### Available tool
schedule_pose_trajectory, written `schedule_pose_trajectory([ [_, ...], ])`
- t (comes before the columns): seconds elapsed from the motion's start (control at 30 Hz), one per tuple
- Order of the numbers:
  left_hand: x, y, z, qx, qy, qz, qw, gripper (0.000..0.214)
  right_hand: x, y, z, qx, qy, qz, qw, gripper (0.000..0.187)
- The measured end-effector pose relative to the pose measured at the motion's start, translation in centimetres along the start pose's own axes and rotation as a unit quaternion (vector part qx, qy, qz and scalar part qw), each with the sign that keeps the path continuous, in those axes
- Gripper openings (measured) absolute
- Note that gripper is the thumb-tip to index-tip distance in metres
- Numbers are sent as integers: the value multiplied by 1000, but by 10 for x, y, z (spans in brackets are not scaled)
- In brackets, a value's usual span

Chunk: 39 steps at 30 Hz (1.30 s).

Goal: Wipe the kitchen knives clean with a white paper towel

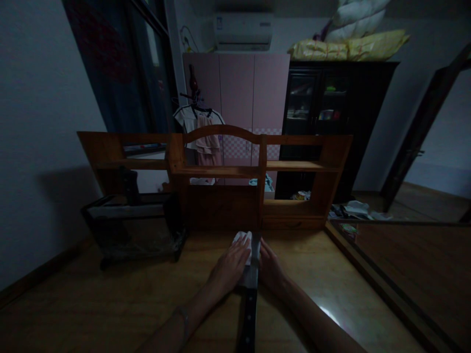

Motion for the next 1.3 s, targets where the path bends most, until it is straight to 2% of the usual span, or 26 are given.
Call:
schedule_pose_trajectory([
  [0.13, 2, -3, 10, 5, 56, -37, 998, 45, -1, 2, -3, 11, -23, -3, 1000, 40],
  [0.27, -1, 8, -5, 7, 48, -59, 997, 45, -6, 8, -7, -1, 1, -14, 1000, 36],
  [0.33, -2, 14, -18, 8, 8, -39, 999, 46, -6, 9, -7, -17, 22, -28, 999, 34],
  [0.4, -2, 16, -29, 9, -50, 7, 999, 46, -5, 8, -5, -33, 23, -34, 999, 33],
  [0.47, -1, 15, -33, 3, -98, 57, 994, 46, -3, 5, -1, -40, -11, -22, 999, 35],
  [0.53, 0, 12, -32, -7, -115, 83, 990, 45, -1, 2, 2, -39, -50, -5, 998, 39],
  [0.6, -1, 10, -27, -16, -104, 79, 991, 44, 1, 1, 4, -38, -56, -4, 998, 39],
  [0.73, -3, 12, -23, -22, -94, 62, 993, 44, 0, 4, 3, -34, -10, -29, 999, 32],
  [0.87, -4, 16, -20, -26, -90, 51, 994, 44, -1, 6, 1, -34, -15, -35, 999, 34],
  [1.13, -3, 10, -3, -12, 10, -12, 1000, 44, -2, 6, 0, -18, -8, -46, 999, 31],
  [1.2, -3, 14, -8, 9, 1, -19, 1000, 44, -3, 7, -2, -31, 4, -52, 998, 27],
  [1.3, -3, 22, -22, 36, -56, 6, 998, 44, -3, 7, -1, -59, 2, -54, 997, 24],
])
Point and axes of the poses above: each hand's wrist, its own x-axis away from the middle knuckle, its own y-axis out of the back of the hand, z = x × y, the point moved 1 cm from there along -x, towards the middle knuckle, and after that the axes turned 7 degrees about -z, right-handed, at the moved point
